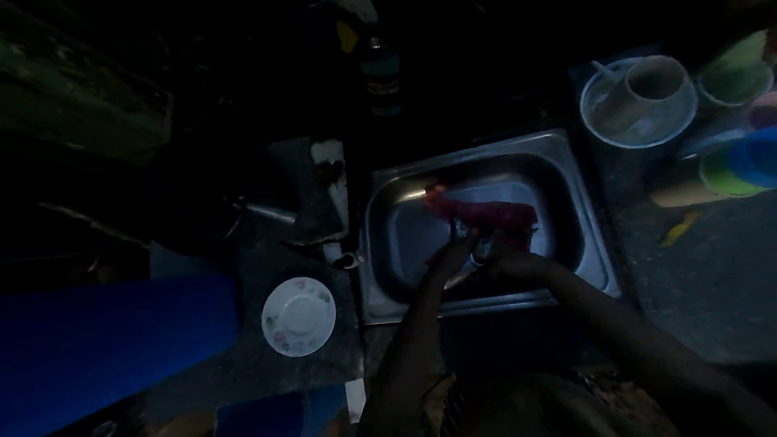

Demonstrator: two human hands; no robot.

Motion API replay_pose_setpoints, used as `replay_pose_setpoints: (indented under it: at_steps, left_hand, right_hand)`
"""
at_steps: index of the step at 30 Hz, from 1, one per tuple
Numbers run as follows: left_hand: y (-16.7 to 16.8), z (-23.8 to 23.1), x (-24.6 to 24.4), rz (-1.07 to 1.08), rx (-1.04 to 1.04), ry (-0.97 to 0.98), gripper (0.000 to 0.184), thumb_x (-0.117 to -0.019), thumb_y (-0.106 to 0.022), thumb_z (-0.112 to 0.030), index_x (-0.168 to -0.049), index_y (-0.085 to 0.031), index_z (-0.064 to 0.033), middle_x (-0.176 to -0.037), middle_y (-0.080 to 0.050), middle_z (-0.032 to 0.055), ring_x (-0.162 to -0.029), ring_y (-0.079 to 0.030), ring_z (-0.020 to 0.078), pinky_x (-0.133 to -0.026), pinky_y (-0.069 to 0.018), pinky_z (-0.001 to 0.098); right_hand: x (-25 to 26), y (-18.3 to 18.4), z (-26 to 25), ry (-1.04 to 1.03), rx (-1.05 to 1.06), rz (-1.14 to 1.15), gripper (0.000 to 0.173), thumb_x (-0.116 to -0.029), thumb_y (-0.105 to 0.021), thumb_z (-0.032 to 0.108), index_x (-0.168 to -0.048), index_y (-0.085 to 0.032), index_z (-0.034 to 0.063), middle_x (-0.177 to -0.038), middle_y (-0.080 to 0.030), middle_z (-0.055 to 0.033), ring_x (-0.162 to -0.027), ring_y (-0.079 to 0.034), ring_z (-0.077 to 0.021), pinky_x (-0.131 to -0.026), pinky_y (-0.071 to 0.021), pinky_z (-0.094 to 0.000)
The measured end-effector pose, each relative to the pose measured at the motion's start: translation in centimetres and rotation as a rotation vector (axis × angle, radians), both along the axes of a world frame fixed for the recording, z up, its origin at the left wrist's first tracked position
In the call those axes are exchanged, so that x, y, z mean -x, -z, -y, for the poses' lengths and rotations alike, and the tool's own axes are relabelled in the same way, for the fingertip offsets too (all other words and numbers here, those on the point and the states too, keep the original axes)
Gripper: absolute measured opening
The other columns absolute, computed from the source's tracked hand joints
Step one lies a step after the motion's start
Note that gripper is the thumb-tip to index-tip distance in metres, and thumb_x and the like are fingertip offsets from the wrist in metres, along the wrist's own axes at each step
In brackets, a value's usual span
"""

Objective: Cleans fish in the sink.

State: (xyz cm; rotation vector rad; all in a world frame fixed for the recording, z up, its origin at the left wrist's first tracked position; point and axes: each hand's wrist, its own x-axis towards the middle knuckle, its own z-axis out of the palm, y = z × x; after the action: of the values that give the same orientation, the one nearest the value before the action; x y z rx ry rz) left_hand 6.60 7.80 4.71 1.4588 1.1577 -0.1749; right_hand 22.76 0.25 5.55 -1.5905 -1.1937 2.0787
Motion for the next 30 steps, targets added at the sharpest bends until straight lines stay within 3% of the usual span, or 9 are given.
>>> replay_pose_setpoints:
  at_steps: [4,10,15,19,21,23,26,28,30]
  left_hand:
    - [-0.4,-0.2,-0.2,-0.025,0.004,0.012,0.066,-0.1109,-0.026,-0.050,-0.133,-0.059,0.0026,-0.129,-0.061,0.0241,-0.119,-0.060,0.0307,-0.104,-0.0455,0.0509]
    - [-1.6,-0.1,-0.6,-0.013,-0.006,-0.053,0.062,-0.1122,-0.026,-0.045,-0.133,-0.059,0.0043,-0.128,-0.061,0.0252,-0.117,-0.060,0.0303,-0.103,-0.0460,0.0497]
    - [-2.1,-0.1,-0.9,-0.023,0.000,-0.083,0.061,-0.1122,-0.027,-0.044,-0.134,-0.058,0.0046,-0.129,-0.061,0.0247,-0.117,-0.060,0.0297,-0.103,-0.0463,0.0475]
    - [-0.6,-0.8,1.4,0.046,0.036,-0.363,0.052,-0.1111,-0.036,-0.043,-0.128,-0.061,-0.0001,-0.109,-0.064,0.0159,-0.089,-0.061,0.0197,-0.082,-0.0526,0.0377]
    - [0.7,-1.9,2.5,0.066,0.051,-0.494,0.048,-0.1092,-0.044,-0.042,-0.129,-0.060,-0.0016,-0.103,-0.064,0.0144,-0.082,-0.061,0.0187,-0.076,-0.0535,0.0365]
    - [2.0,-2.9,3.5,0.088,0.078,-0.565,0.046,-0.1052,-0.057,-0.034,-0.139,-0.053,-0.0022,-0.114,-0.065,0.0171,-0.093,-0.063,0.0209,-0.083,-0.0540,0.0388]
    - [3.2,-2.6,2.8,0.080,0.092,-0.611,0.052,-0.0996,-0.066,-0.018,-0.144,-0.047,-0.0004,-0.126,-0.062,0.0215,-0.105,-0.064,0.0253,-0.090,-0.0544,0.0417]
    - [3.3,-2.1,1.4,0.051,0.099,-0.601,0.050,-0.1002,-0.065,-0.017,-0.142,-0.048,0.0028,-0.126,-0.061,0.0233,-0.107,-0.064,0.0269,-0.092,-0.0537,0.0426]
    - [4.6,-1.6,0.2,0.065,0.105,-0.599,0.051,-0.0997,-0.066,-0.017,-0.143,-0.049,0.0028,-0.130,-0.060,0.0237,-0.112,-0.063,0.0277,-0.096,-0.0522,0.0428]
  right_hand:
    - [-0.2,-0.1,-0.3,-0.066,-0.017,-0.074,0.048,-0.1002,-0.060,0.005,-0.146,-0.047,0.0045,-0.117,-0.064,-0.0123,-0.090,-0.062,-0.0111,-0.080,-0.0538,-0.0300]
    - [-0.1,0.0,-0.2,0.015,-0.150,-0.090,0.052,-0.0981,-0.063,0.007,-0.146,-0.044,0.0021,-0.115,-0.063,-0.0159,-0.086,-0.065,-0.0146,-0.078,-0.0574,-0.0327]
    - [-1.1,2.0,0.1,0.333,-0.218,0.002,0.049,-0.0939,-0.068,0.005,-0.139,-0.050,-0.0026,-0.114,-0.065,-0.0156,-0.092,-0.066,-0.0153,-0.081,-0.0580,-0.0323]
    - [-5.2,2.5,-0.1,0.501,-0.135,0.081,0.035,-0.1006,-0.061,0.006,-0.133,-0.052,-0.0022,-0.105,-0.065,-0.0148,-0.081,-0.067,-0.0167,-0.072,-0.0593,-0.0330]
    - [-6.8,3.9,-0.1,0.462,-0.119,0.195,0.039,-0.1035,-0.060,0.012,-0.140,-0.052,-0.0003,-0.113,-0.065,-0.0194,-0.087,-0.068,-0.0226,-0.078,-0.0596,-0.0388]
    - [-7.2,5.7,0.2,0.392,-0.163,0.353,0.041,-0.1044,-0.060,0.018,-0.140,-0.054,-0.0032,-0.120,-0.065,-0.0257,-0.100,-0.067,-0.0312,-0.090,-0.0563,-0.0469]
    - [-5.5,6.4,0.7,0.160,-0.207,0.496,0.045,-0.1050,-0.057,0.022,-0.142,-0.054,-0.0032,-0.138,-0.058,-0.0284,-0.130,-0.056,-0.0402,-0.113,-0.0408,-0.0543]
    - [-4.2,6.3,0.3,-0.008,-0.239,0.592,0.049,-0.1057,-0.055,0.027,-0.146,-0.051,-0.0007,-0.143,-0.055,-0.0280,-0.135,-0.051,-0.0438,-0.115,-0.0369,-0.0589]
    - [-3.5,5.4,-0.5,-0.030,-0.356,0.696,0.042,-0.1054,-0.054,0.026,-0.139,-0.060,0.0008,-0.137,-0.060,-0.0271,-0.130,-0.055,-0.0446,-0.111,-0.0406,-0.0607]
